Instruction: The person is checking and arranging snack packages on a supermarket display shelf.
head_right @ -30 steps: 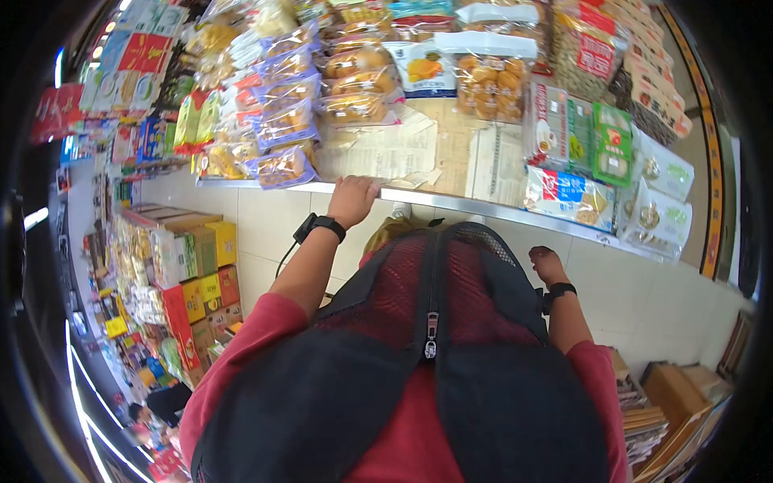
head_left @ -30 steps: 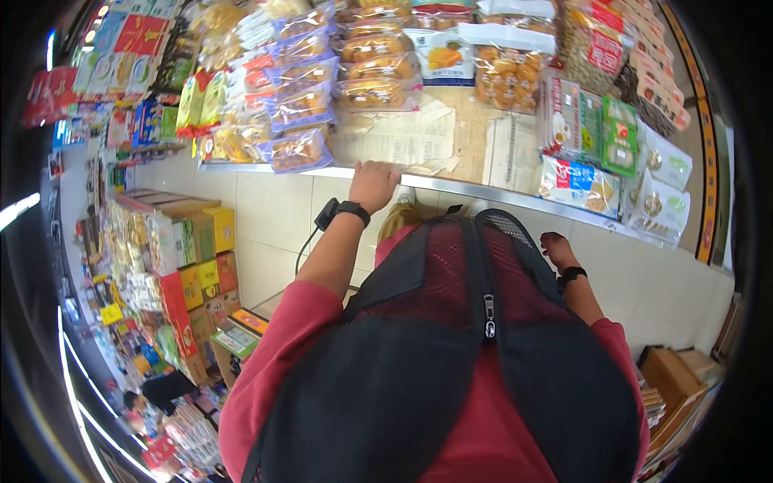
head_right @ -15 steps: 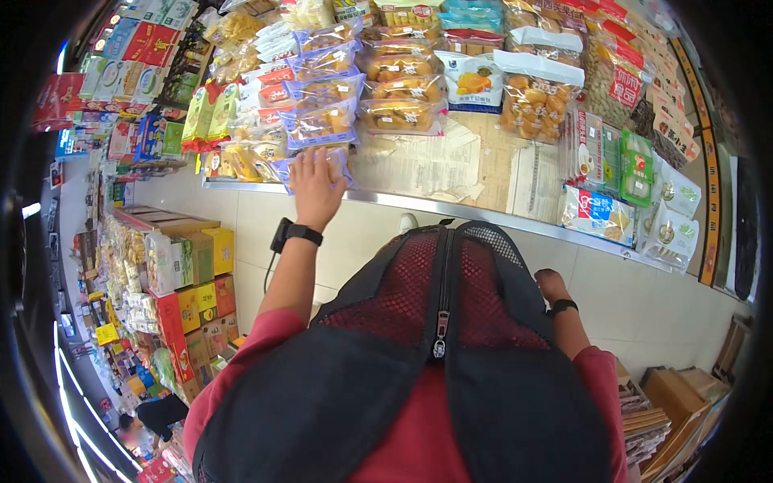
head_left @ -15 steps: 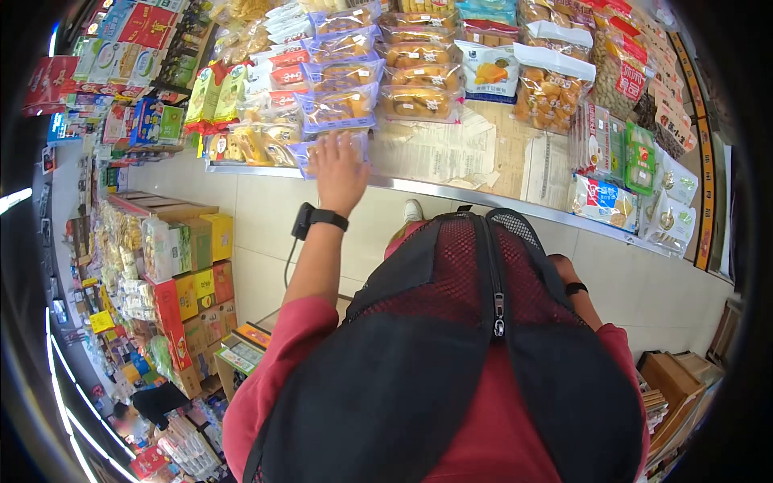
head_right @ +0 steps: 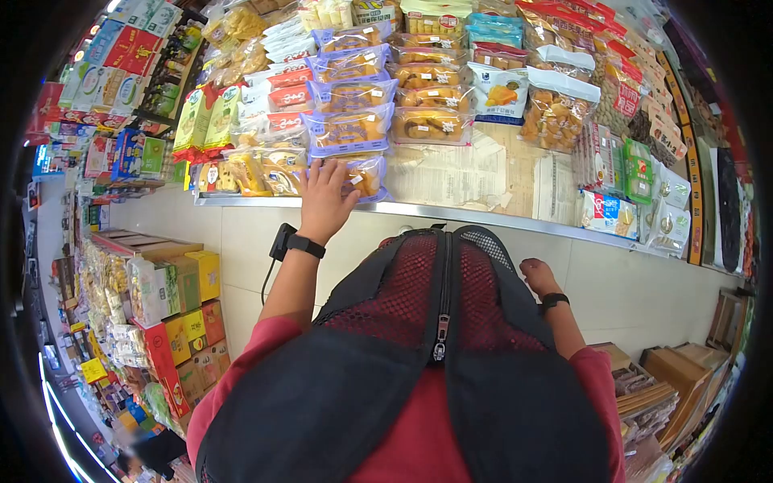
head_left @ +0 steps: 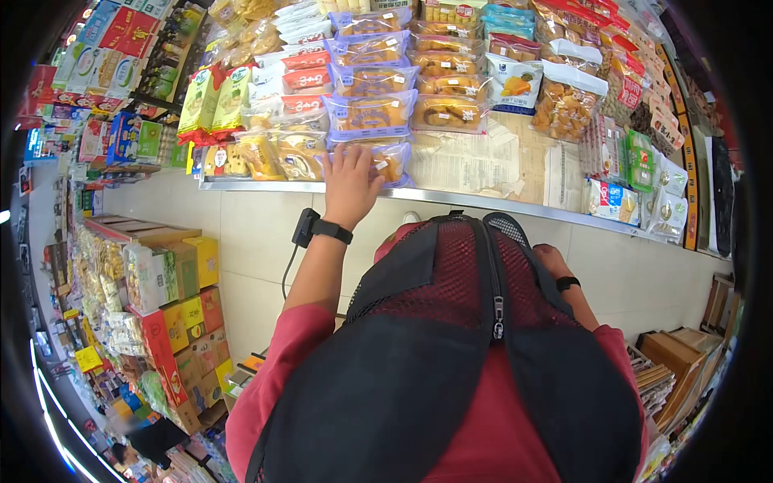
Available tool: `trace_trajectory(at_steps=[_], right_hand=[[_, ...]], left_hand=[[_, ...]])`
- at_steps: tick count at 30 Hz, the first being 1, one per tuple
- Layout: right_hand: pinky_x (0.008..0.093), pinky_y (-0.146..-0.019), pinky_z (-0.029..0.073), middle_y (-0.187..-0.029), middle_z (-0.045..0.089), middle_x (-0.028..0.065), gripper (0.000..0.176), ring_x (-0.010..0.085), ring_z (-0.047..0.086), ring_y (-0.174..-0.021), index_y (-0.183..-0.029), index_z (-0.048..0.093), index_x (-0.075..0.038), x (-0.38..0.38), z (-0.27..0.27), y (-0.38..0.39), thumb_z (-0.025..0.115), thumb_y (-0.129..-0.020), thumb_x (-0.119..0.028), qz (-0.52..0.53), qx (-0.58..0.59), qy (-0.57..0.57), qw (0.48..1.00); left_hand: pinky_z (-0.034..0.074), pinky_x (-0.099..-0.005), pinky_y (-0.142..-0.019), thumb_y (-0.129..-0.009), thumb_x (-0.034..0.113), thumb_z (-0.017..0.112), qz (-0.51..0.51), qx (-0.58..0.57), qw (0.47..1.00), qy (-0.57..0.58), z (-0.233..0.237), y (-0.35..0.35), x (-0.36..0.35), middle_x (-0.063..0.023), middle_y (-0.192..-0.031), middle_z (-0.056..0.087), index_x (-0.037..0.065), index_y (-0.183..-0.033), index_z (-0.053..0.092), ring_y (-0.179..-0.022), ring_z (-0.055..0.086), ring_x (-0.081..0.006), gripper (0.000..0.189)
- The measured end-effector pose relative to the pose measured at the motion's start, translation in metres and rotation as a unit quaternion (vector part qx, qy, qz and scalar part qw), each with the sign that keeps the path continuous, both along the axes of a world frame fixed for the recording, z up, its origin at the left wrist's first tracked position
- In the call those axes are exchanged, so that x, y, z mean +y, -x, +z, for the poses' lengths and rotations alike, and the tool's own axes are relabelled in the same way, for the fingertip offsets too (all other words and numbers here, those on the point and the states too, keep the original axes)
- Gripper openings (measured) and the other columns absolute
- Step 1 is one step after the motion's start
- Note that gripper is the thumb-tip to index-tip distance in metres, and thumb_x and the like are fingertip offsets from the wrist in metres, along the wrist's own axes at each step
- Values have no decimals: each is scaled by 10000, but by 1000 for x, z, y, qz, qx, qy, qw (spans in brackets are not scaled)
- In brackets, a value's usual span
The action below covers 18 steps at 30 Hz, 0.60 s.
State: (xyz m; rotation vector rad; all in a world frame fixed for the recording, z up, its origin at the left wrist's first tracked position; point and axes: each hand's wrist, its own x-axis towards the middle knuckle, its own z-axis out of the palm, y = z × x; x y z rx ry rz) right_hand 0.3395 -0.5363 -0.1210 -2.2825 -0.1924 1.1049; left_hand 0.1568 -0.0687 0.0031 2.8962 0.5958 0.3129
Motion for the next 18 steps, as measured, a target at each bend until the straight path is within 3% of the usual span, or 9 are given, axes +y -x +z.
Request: trace_trajectory(at_steps=[5, 8, 13, 15, 18], right_hand=[[333, -633, 487, -812, 637, 97, 311, 202, 590, -659, -963, 666, 13, 3, -4, 22, 561, -839, -252, 2, 8, 4, 1000], [333, -636, 486, -806, 634, 92, 317, 196, 588, -662, -976, 666, 12, 9, 1, 33, 563, -840, -255, -4, 1, 14, 1000], [328, -634, 482, -810, 635, 80, 314, 183, 585, -665, -1003, 666, 3, 12, -14, 53, 565, -846, -250, -86, 44, 17, 995], [324, -632, 480, -811, 636, 78, 317, 180, 584, -665, -1005, 665, 2, 15, -12, 62, 571, -843, -253, -84, 40, 24, 995], [319, -628, 474, -811, 637, 76, 322, 174, 577, -664, -1005, 665, 1, 27, 2, 71, 581, -837, -260, -75, 32, 33, 996]], left_hand=[[225, -612, -1072, -781, 262, 696, -14, -39, 999, 13, 4, 12, 17, -155, -1310, 500, 52, -1246, 540, -1266, 383, -412, 534], [258, -563, -1076, -781, 237, 696, -8, -63, 998, 18, 3, 17, 31, -187, -1307, 497, 33, -1236, 544, -1261, 388, -408, 521], [376, -453, -1021, -833, 194, 659, 77, -121, 984, 110, -1, 31, 53, -235, -1278, 526, -3, -1261, 529, -1204, 471, -396, 489], [414, -454, -977, -855, 192, 638, 82, -120, 986, 87, -8, 36, 60, -242, -1230, 563, -13, -1263, 527, -1131, 529, -389, 469], [466, -415, -901, -877, 194, 625, 106, -95, 978, 150, -9, 40, 65, -227, -1145, 603, -18, -1281, 514, -1024, 591, -335, 470]])
